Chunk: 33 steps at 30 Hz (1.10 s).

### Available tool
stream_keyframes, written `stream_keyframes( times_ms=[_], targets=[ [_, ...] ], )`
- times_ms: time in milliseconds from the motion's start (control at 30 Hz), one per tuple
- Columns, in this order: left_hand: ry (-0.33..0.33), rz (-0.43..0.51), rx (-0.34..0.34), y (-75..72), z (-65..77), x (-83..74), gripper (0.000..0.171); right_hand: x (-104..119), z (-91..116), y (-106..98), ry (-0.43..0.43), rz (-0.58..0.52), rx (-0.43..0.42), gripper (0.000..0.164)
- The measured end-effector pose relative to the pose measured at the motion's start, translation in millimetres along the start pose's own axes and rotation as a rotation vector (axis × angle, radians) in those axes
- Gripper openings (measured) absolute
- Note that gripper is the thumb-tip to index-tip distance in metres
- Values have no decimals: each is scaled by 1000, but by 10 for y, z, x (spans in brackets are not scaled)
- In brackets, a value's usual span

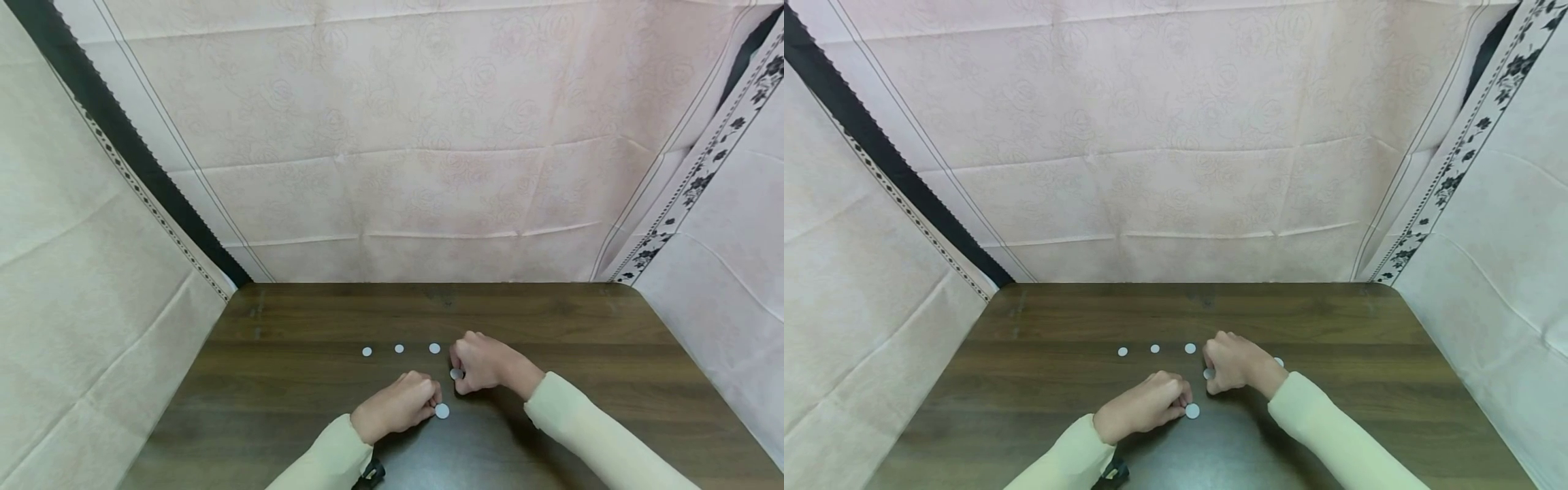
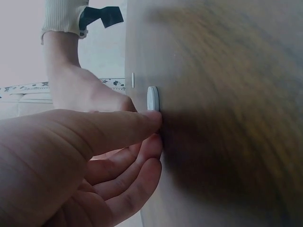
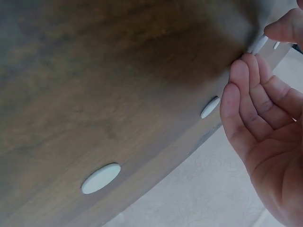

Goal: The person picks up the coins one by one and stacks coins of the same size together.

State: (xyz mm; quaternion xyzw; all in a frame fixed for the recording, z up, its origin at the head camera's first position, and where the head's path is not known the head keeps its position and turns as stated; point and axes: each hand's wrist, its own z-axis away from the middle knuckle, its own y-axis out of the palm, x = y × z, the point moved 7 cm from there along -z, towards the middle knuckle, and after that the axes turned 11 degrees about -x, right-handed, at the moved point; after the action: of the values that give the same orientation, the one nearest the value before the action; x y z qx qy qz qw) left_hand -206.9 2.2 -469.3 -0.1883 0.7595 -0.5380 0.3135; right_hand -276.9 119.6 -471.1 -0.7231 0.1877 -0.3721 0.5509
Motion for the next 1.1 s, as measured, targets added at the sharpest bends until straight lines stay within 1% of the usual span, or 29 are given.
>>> stream_keyframes(
  times_ms=[167, 267, 400, 633, 867, 1100],
  targets=[
    [3, -1, -3, -2, 2, 0, 9, 45, 95, -19, -14, -5, 5, 15],
    [1, 9, 0, 5, 3, 7, 8, 84, 149, -31, -31, 19, 2, 13],
    [6, 13, -6, -3, 0, 2, 9, 139, 226, -30, -50, 36, 1, 13],
    [6, 24, -12, -15, -3, -5, 9, 212, 366, -2, -58, 0, 12, 14],
    [-9, 56, -8, -14, -17, 0, 10, 280, 469, 16, -90, 36, -19, 17],
    [-7, 46, -14, -24, -19, -6, 11, 335, 514, -1, -113, 49, -47, 17]
  ],
)
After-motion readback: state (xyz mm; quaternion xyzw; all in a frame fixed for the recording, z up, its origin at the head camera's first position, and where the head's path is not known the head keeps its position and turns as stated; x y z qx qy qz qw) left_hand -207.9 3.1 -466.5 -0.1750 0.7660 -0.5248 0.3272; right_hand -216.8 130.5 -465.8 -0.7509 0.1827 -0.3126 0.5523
